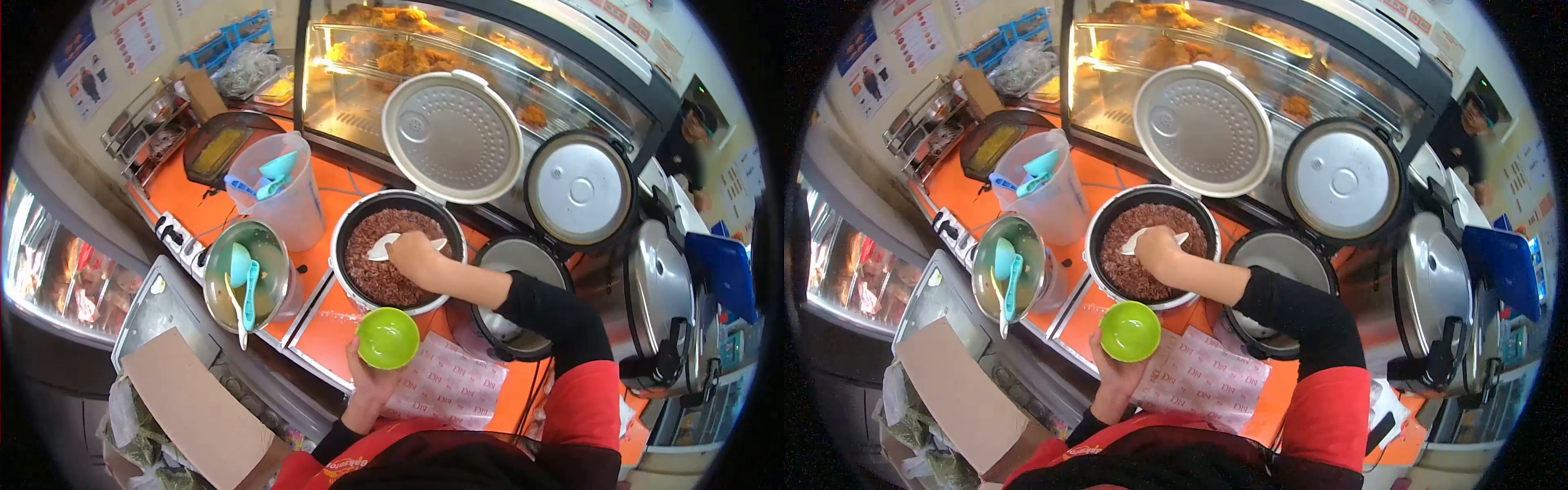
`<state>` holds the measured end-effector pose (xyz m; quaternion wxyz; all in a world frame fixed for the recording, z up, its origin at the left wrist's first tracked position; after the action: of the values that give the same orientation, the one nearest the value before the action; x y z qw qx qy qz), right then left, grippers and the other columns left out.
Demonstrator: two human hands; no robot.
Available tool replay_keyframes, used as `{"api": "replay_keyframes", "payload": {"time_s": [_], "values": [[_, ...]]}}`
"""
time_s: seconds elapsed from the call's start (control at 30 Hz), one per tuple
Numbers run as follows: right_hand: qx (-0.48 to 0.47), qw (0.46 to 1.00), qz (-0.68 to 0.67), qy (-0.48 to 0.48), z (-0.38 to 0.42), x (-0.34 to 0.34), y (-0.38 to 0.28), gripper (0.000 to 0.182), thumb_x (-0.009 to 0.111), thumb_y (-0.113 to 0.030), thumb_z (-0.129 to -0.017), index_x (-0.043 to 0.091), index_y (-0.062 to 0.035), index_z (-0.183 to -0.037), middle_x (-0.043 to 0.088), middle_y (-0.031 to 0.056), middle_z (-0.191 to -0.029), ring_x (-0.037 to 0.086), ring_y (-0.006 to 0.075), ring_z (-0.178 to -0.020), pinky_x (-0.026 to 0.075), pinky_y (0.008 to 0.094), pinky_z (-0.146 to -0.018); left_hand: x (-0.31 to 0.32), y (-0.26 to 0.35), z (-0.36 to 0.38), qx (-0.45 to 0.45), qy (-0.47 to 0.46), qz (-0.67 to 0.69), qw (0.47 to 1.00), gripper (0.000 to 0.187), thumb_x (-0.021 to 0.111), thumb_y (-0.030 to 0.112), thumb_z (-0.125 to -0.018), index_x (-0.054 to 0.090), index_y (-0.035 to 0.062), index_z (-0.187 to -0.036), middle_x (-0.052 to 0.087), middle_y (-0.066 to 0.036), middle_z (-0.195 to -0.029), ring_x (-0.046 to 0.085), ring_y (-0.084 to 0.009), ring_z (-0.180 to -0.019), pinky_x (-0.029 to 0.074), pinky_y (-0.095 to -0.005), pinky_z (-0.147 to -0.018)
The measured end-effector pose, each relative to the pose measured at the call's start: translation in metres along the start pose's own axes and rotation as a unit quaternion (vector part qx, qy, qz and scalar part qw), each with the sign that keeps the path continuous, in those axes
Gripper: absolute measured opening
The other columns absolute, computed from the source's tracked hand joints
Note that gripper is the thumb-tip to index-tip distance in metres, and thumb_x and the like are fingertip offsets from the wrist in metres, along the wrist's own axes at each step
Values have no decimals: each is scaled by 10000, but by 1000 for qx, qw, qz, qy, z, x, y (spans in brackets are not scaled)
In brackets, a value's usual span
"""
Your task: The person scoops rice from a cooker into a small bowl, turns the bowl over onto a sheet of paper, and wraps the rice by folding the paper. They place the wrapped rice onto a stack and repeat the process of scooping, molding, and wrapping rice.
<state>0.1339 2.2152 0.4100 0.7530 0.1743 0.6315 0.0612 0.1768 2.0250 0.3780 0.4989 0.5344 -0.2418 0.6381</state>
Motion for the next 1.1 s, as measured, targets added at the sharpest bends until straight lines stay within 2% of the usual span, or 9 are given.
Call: {"api": "replay_keyframes", "payload": {"time_s": [0.1,0.17,0.23,0.43,0.6,0.77,0.87,0.93,1.1], "values": [[7,1000,24,18,12,-20,23,151,530,-161,-797,633,-158,-908,640,40,-720,631,192,-657,422,346,-502,-19,11,-7,36,13,-21,999,532,478,471,-836,462,120,-1236,490,-118,-1252,456,-316,-1165,383,-502,-942],[118,980,-36,158,24,-25,28,121,566,-173,-759,644,-180,-851,636,35,-692,617,192,-635,416,352,-496,-21,21,-6,27,-2,-41,999,568,491,468,-834,441,102,-1266,469,-137,-1277,428,-337,-1190,349,-501,-974],[131,989,-63,22,42,-37,9,86,584,-194,-720,661,-158,-706,641,36,-725,604,186,-652,436,384,-512,-17,34,-5,-10,-42,-72,996,589,514,448,-826,423,94,-1288,450,-147,-1296,414,-351,-1199,331,-498,-989],[237,963,-123,43,20,18,-14,256,556,-237,-767,680,-103,-946,654,69,-973,606,238,-902,426,436,-758,-10,31,-6,25,-10,-223,974,585,599,403,-788,449,68,-1244,468,-150,-1268,451,-330,-1163,409,-458,-925],[206,972,-101,41,27,-9,8,253,556,-225,-775,678,-140,-980,645,53,-1019,588,226,-944,404,417,-761,7,13,0,93,17,-298,950,552,615,392,-779,474,74,-1208,502,-147,-1210,496,-305,-1116,445,-445,-899],[44,992,101,-54,41,-41,-10,413,350,-319,-841,652,-115,-1037,608,42,-1125,555,198,-1034,397,453,-778,9,15,13,65,-5,-268,961,560,588,406,-788,469,76,-1225,492,-144,-1231,490,-306,-1124,434,-467,-903],[-14,998,53,43,77,-19,8,292,460,-214,-798,663,-113,-982,652,76,-986,602,234,-924,434,400,-740,-2,22,4,45,-26,-218,975,610,567,432,-779,443,80,-1262,478,-149,-1258,476,-331,-1140,420,-490,-902],[112,960,-73,247,52,21,36,138,614,-191,-665,650,-133,-784,655,69,-805,617,232,-727,459,397,-598,3,17,4,35,-45,-160,986,504,502,405,-833,477,115,-1244,506,-110,-1245,476,-293,-1148,418,-480,-892],[85,991,-89,45,38,-20,79,153,585,-189,-677,687,-88,-732,666,118,-757,653,276,-724,491,412,-597,-10,18,9,45,45,-123,990,479,454,398,-854,482,92,-1221,530,-101,-1200,509,-263,-1108,422,-450,-911]]}}
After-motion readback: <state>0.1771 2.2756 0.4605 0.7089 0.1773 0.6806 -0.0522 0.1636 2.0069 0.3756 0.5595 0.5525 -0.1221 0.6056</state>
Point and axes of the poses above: each hand's wrist, its own z-axis away from the middle knuckle, its own x-axis out of the palm, y = z × x, the point moved 4 cm from there along -z, towards the middle knuckle
